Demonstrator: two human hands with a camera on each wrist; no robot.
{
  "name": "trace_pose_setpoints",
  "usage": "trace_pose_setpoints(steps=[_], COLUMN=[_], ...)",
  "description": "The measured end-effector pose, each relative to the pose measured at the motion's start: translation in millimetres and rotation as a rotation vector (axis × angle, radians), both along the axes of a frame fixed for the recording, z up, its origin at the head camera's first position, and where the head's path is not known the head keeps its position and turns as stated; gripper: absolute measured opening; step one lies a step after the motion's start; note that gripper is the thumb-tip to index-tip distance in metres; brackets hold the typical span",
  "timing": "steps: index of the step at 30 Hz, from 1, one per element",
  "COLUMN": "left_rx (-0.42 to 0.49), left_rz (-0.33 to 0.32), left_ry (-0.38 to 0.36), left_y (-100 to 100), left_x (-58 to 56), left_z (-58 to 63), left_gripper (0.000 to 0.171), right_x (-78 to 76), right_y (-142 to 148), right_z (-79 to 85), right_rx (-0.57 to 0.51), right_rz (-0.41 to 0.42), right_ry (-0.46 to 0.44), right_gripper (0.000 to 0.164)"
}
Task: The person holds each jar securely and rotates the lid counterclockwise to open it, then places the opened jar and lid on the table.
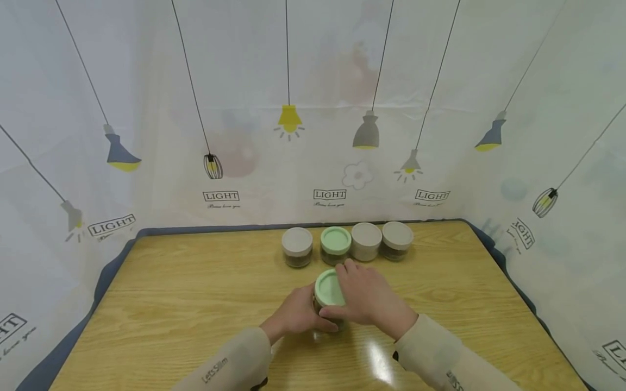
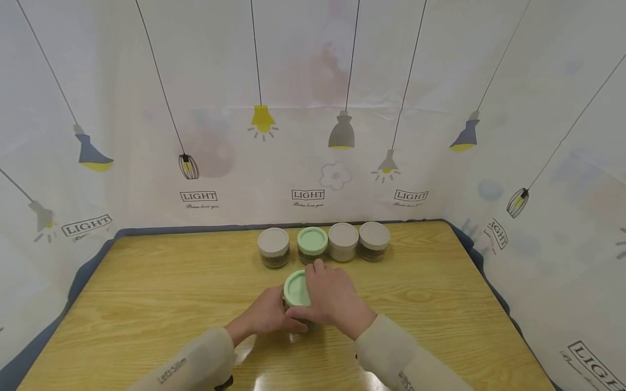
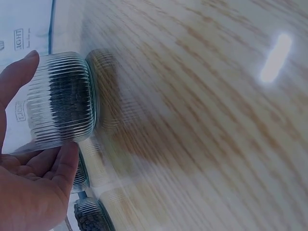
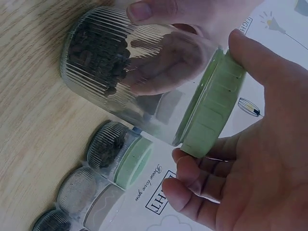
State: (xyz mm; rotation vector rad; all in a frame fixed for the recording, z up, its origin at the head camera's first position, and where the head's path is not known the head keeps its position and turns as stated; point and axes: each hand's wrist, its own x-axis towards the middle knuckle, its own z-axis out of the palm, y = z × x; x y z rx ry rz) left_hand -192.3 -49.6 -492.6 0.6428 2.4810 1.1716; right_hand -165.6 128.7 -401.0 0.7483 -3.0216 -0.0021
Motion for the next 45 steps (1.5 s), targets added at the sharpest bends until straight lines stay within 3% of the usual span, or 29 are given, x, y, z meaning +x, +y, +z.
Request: trace_pose_setpoints(steps=[17,23,30,34,45], left_rx=[0.018,0.044,0.081,0.090,0.095], left_rz=[0.017,0.043,0.057,0.059,0.023], left_ry=[0.023,-0.009,0.012,0.008,-0.065], left_y=[0,2,6,6,6], left_x=[2.3,5.1,10.1,11.3,9.2], left_z=[-0.8,-1.5,-0.6,0.4,1.9], left_gripper=[0.093,0.095,0.093,0.093,0.089], right_x=[-6.5,-6.5,-0.7,-1.3,-9.6], right_y=[0,0,-3,-4,3], right_z=[-2.9,-2.1,-2.7,-5.2,-8.9], right_rx=[-0.047,-0.050,-0.037,-0.052,-0.146], right_rz=[-0.006,-0.011,-0.006,-0.016,0.005], right_ry=[-0.046,-0.075,0.015,0.048,-0.034], right_gripper=[0.078,0.076,0.084,0.080,0.070])
